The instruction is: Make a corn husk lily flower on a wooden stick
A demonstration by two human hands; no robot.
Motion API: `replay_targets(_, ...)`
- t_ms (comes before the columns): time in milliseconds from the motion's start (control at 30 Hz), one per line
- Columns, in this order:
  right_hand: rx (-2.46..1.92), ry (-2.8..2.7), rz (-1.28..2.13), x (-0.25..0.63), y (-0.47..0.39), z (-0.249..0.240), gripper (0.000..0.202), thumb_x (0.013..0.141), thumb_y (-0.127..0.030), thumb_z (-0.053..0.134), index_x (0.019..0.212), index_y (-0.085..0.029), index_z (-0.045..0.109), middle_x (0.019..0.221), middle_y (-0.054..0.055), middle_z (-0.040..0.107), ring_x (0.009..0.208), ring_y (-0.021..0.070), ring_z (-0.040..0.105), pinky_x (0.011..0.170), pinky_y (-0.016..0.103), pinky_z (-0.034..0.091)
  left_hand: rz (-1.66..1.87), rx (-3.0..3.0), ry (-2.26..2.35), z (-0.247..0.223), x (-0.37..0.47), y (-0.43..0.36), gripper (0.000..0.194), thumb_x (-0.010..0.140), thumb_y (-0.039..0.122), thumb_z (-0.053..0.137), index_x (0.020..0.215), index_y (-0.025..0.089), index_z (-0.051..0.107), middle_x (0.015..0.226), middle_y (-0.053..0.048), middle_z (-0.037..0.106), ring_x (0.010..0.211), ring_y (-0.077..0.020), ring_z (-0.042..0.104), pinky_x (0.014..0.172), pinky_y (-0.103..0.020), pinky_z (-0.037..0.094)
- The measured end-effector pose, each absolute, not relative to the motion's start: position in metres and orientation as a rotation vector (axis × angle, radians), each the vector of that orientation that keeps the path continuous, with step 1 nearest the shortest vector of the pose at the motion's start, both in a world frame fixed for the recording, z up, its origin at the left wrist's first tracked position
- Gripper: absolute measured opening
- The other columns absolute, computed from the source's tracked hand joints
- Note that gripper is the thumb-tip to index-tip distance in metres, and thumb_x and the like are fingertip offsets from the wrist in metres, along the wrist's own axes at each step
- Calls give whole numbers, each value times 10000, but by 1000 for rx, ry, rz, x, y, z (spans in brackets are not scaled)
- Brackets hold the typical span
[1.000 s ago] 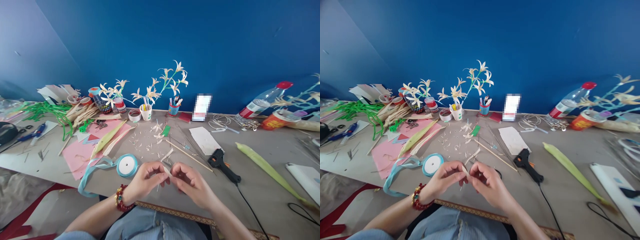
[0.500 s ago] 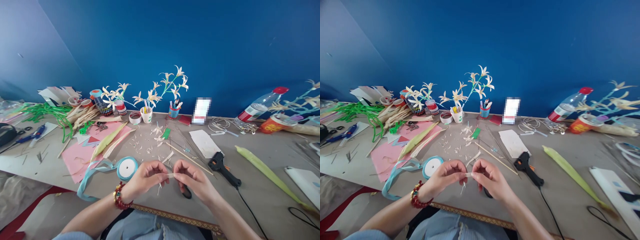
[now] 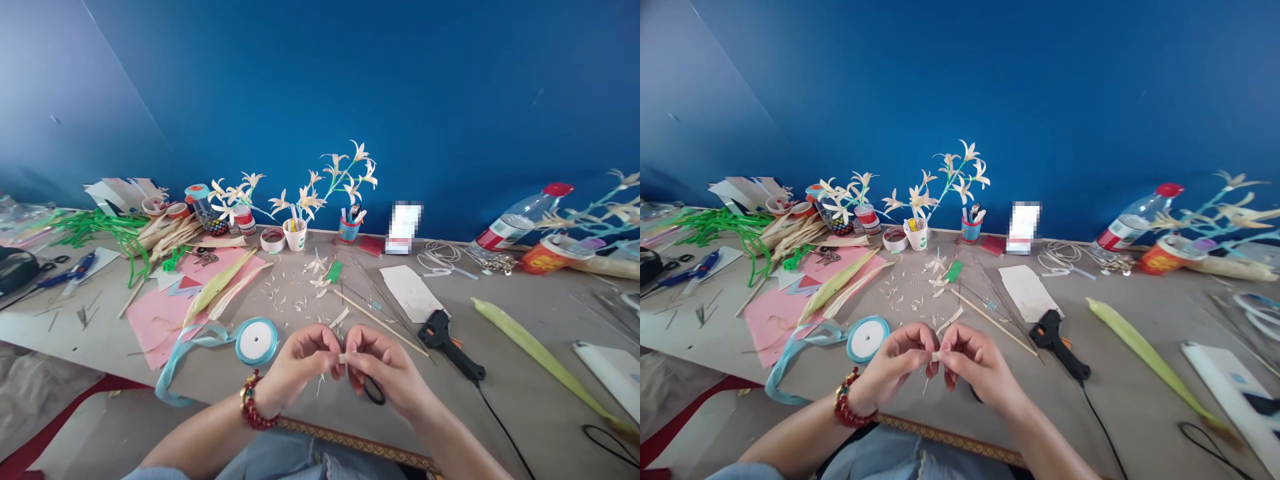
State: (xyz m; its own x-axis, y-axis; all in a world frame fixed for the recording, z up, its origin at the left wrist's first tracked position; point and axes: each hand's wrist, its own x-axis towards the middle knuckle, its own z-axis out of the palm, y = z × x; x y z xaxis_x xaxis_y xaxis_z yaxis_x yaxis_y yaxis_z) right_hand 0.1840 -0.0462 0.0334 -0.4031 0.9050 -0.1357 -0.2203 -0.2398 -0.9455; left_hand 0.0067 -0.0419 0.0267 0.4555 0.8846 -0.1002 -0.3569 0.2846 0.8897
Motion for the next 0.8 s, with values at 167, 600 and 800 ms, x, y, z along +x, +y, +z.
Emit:
replay_targets(167,-769,-1014,1919,178,-49,24,285,793,-378,749,731,-184,551,585,-38,532,473,87,472,448,200,442,968,879,563,18,4,-49,267,744,364,745,742,148,589,651,-14,588,553,-115,531,591,-251,428)
replay_targets(600,-859,-841,1907,169,-56,25,303,825,-382,714,701,-187,519,568,-61,465,438,64,395,423,184,396,1303,2407,919,23,-16,-50,394,809,43,601,1124,275,644,990,-56,739,882,-213,627,1018,-461,369)
replay_targets(800,-1092,-1511,1218,172,-61,26,182,864,-332,673,964,-199,599,771,2,593,602,120,548,546,225,465,1227,1711,1104,30,-5,-47,89,877,170,576,816,197,634,745,-24,688,722,-168,624,718,-292,482)
